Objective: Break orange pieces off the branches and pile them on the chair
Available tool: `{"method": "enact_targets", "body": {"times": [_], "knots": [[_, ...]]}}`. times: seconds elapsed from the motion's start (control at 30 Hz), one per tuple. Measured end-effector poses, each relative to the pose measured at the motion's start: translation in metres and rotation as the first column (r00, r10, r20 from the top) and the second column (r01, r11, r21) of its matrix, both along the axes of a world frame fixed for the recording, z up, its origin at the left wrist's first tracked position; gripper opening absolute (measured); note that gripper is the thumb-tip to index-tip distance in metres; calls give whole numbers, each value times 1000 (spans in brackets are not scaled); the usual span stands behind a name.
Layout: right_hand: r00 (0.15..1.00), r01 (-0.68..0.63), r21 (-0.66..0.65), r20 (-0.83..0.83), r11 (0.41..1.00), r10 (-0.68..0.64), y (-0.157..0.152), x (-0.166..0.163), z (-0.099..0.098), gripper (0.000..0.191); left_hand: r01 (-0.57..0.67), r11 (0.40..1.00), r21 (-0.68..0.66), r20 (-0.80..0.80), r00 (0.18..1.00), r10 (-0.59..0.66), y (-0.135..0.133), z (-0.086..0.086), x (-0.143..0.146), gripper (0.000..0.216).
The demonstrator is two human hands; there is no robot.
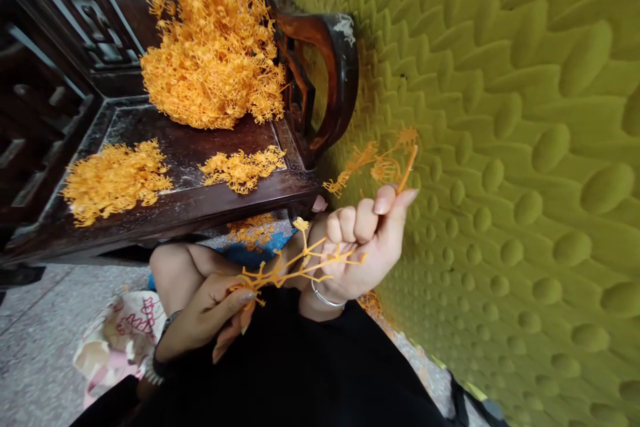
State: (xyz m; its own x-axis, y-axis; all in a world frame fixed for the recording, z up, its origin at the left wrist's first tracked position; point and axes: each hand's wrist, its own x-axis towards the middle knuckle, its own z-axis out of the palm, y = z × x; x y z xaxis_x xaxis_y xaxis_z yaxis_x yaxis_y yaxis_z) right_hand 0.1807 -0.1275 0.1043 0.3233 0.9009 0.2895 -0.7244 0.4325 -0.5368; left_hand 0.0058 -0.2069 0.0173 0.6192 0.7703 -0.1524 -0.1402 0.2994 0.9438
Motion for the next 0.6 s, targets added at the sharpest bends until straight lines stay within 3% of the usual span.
{"method": "enact_targets", "body": {"times": [0.13, 0.27, 0.6], "knots": [[998, -63, -25, -17, 998, 63, -3, -4, 0, 41, 3, 1000, -4, -23, 1000, -3, -7, 0, -6, 50], [992, -129, -16, -2, 992, 129, -7, -6, -1, 40, -6, 997, 81, -137, 990, 17, -16, 0, -15, 52], [980, -91, 57, 182, 994, 80, -17, -2, -1, 40, 68, 966, 250, -263, 965, 0, -18, 6, -24, 47]]}}
